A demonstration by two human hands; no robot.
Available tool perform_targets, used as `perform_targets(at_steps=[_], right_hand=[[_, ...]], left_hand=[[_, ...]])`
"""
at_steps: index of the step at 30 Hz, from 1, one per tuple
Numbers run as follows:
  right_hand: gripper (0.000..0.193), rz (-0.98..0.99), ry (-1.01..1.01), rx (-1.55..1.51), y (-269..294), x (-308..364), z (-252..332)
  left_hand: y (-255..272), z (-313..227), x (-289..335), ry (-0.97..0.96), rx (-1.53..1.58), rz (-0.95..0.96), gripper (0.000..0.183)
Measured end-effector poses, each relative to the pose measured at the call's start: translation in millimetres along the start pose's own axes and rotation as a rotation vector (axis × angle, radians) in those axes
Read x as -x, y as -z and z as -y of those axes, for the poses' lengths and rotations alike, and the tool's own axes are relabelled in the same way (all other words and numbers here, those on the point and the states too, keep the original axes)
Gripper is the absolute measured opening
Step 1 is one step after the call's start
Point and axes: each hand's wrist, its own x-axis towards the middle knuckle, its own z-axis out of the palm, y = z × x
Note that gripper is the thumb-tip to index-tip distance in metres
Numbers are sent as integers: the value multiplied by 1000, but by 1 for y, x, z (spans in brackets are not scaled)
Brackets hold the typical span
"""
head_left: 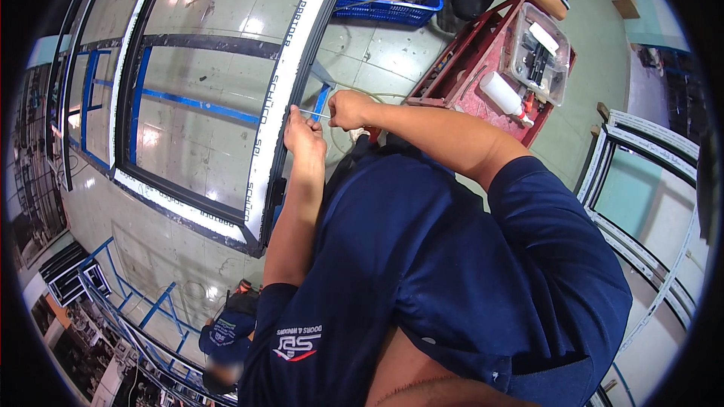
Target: Installing a hinge onto a metal window frame using an Allen key.
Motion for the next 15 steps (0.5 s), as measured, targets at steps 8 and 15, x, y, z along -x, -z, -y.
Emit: perform_targets(at_steps=[8, 15], right_hand=[[34, -15, 7, 137, -14, -11, -1], [44, -3, -118, 6, -11, -5, 6]], left_hand=[[7, -7, -4, 36, -61, 93, 21], [-3, -10, 6, 52, -85, 73, 20]])
